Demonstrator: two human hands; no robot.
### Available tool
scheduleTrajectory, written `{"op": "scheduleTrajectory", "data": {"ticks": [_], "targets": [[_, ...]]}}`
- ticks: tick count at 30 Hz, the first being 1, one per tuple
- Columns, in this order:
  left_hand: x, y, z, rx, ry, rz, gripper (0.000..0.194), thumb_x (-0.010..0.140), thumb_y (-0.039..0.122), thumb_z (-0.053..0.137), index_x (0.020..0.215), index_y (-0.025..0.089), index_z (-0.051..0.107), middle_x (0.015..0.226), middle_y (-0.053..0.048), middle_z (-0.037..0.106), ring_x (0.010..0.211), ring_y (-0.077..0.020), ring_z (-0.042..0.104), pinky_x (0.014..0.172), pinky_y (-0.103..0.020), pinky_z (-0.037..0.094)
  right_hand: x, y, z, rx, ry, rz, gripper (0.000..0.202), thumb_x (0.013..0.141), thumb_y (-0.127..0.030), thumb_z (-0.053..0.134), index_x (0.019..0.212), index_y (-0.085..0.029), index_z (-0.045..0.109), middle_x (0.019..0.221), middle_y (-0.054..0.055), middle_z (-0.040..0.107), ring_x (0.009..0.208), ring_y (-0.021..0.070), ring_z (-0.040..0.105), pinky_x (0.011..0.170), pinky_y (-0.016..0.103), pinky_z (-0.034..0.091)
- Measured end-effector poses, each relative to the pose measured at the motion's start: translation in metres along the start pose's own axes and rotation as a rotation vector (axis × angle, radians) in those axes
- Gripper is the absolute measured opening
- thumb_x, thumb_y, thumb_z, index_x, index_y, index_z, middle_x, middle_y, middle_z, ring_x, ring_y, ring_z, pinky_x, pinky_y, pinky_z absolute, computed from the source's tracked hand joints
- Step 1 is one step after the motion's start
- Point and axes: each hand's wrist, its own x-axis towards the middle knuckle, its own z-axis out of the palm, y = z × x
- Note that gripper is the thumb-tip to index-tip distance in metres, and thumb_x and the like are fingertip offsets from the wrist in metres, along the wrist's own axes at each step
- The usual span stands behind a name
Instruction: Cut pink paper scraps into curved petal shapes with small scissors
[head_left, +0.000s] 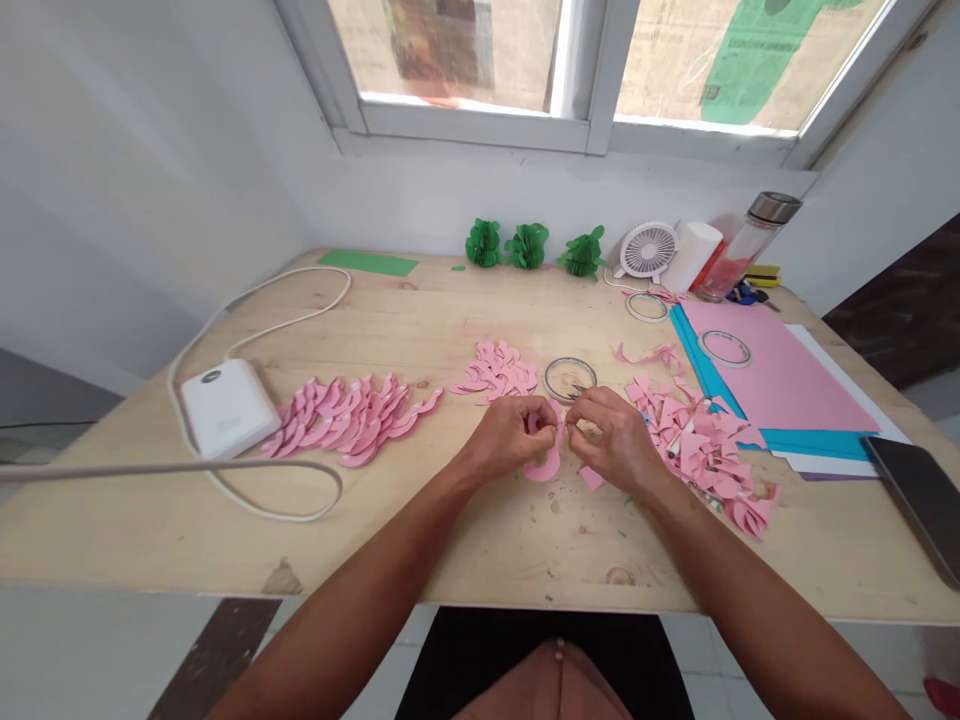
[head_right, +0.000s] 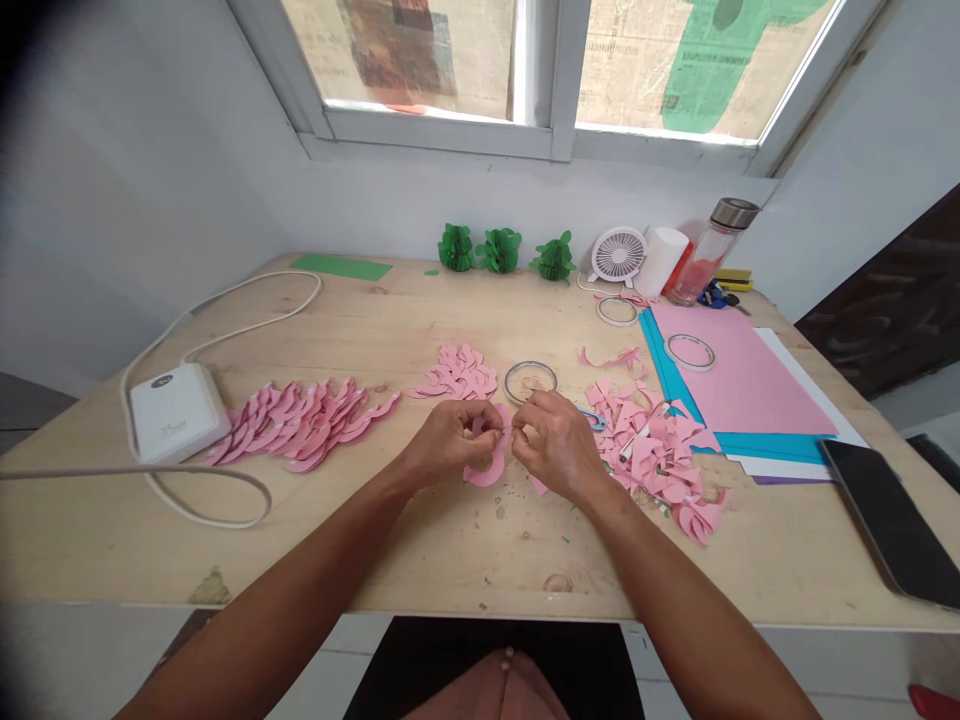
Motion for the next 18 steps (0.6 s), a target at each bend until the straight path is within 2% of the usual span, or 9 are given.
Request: {"op": "scheduleTrajectory", "data": {"ticks": [4,8,14,18], "targets": [[0.001,-0.001,-0.003,-0.085,0.021,-0.017,0.007,0.064,0.016,0.053,0.062,0.015,0.059,0.052,0.004,0.049,0.049,-0.0072,0.043,0.046,-0.018,0.031,0.0,0.006,-0.004,0.038,0.054,0.064,0.012,0.072,-0.01,0.052,0.068,-0.019,0.057,0.072,0.004,0.059,0.073,0.0174,0.055,0.066,0.028,0.042],[0.002,-0.002,-0.003,-0.166,0.059,-0.037,0.01,0.068,0.023,0.058,0.066,0.015,0.063,0.054,0.003,0.05,0.05,-0.007,0.041,0.046,-0.018,0.031,0.001,0.009,-0.007,0.237,0.068,0.136,0.008,0.074,-0.014,0.053,0.071,-0.019,0.058,0.071,0.002,0.058,0.068,0.0149,0.054,0.063,0.026,0.042],[0.002,0.002,-0.002,-0.3,0.095,-0.115,0.019,0.071,0.031,0.06,0.073,0.013,0.066,0.063,-0.001,0.058,0.057,-0.0106,0.05,0.053,-0.022,0.038,0.0,0.003,-0.008,0.431,-0.03,0.252,0.01,0.078,-0.021,0.054,0.081,-0.019,0.063,0.076,0.001,0.062,0.07,0.014,0.056,0.064,0.025,0.042],[0.003,0.004,-0.003,-0.381,0.098,-0.143,0.02,0.07,0.032,0.062,0.071,0.012,0.065,0.067,-0.003,0.061,0.059,-0.0116,0.052,0.055,-0.022,0.04,0.0,-0.001,-0.013,0.521,-0.135,0.236,0.014,0.08,-0.022,0.052,0.087,-0.02,0.065,0.083,0.002,0.064,0.078,0.0154,0.057,0.069,0.027,0.042]]}}
